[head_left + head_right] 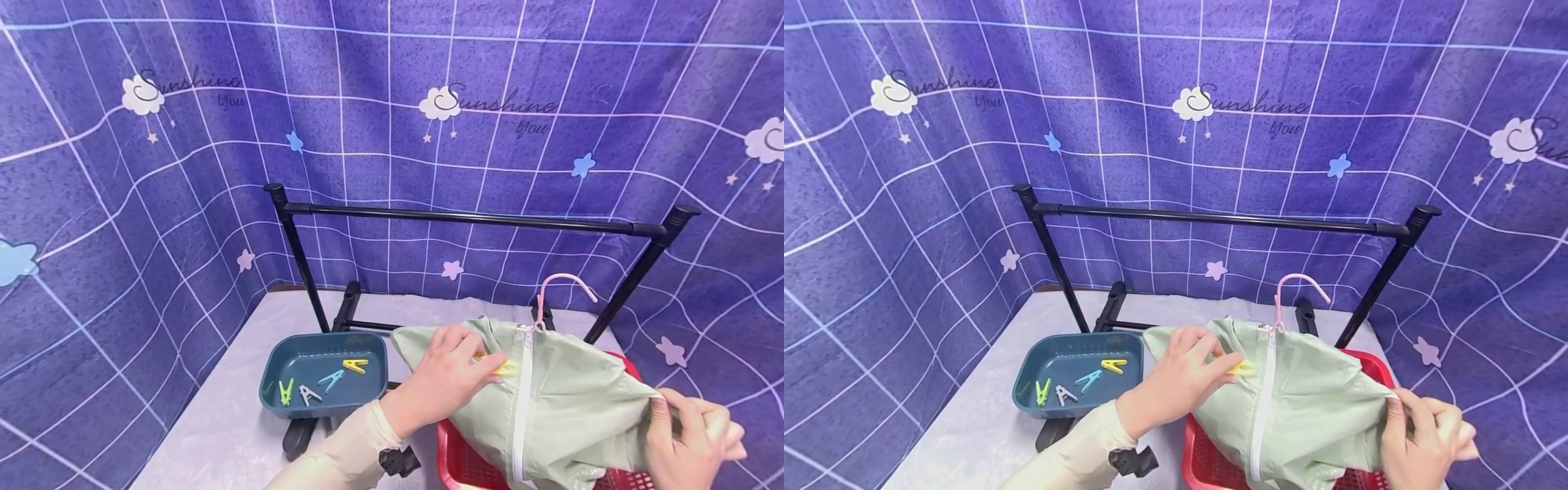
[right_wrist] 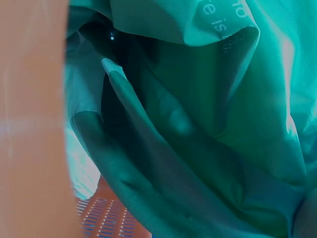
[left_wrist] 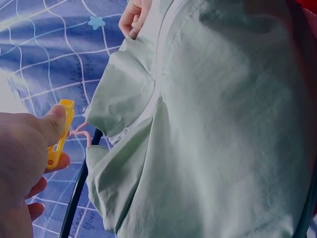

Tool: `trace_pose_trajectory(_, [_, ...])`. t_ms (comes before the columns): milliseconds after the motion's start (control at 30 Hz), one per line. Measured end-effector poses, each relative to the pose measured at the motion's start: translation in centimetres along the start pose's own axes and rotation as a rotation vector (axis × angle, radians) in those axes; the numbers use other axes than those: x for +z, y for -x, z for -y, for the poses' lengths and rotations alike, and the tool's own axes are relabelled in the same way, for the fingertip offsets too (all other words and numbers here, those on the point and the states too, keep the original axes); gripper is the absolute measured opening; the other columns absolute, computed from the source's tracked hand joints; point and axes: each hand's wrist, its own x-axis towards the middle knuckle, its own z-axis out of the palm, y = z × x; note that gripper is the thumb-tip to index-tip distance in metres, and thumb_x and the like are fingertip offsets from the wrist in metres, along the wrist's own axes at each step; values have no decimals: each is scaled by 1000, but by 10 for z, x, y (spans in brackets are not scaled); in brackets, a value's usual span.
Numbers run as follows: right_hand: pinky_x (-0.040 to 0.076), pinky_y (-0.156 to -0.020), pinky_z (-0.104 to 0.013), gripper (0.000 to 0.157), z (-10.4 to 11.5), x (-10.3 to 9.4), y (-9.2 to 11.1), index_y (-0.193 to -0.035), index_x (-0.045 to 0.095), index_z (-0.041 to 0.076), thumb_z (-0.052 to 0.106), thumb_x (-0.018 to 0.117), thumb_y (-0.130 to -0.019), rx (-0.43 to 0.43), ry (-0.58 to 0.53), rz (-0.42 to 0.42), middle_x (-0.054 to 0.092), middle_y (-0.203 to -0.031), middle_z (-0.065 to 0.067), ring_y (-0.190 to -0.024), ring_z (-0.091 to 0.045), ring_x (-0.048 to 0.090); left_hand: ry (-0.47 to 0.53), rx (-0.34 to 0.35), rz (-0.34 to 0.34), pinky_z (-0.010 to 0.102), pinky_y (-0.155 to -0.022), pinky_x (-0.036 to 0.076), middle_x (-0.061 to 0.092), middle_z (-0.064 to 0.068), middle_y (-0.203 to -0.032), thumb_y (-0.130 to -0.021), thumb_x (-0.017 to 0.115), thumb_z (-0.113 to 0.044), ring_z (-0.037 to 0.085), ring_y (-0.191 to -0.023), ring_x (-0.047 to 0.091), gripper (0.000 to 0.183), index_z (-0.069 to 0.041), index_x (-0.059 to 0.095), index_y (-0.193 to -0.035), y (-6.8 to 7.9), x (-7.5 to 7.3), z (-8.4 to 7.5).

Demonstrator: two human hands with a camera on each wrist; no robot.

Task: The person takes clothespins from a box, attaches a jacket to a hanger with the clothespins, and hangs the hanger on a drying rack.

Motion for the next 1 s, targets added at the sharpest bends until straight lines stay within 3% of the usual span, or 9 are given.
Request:
trace_pose_trajectory(433, [14,-100,-50,44,-1,0,0,-84,66,-7,36,69,-92,2,-11,-5,39,-104,32,-104,3,30,-25,46,-31,28,-82,36,49,-5,-87,-93,60,-43,16,-92,46,22,-25,65,-104,-9,10,-5])
trace_pose_trajectory(733, [12,-101,-52,32,-1,-1,1,-85,66,-7,24,69,-89,33,-2,12,42,-102,32,-104,4,29,-59,77,-27,29,-83,35,50,-7,-88,-92,60,-46,15,-93,46,23,-29,67,-105,-18,14,-10])
trace_pose_trajectory(1000, [13,-102,-49,33,-1,1,2,-83,66,-8,25,69,-89,23,-20,-7,42,-102,32,-103,4,31,-91,95,-78,28,-84,37,50,-8,-87,-92,59,-48,15,-90,48,23,-32,71,-104,-27,20,-15])
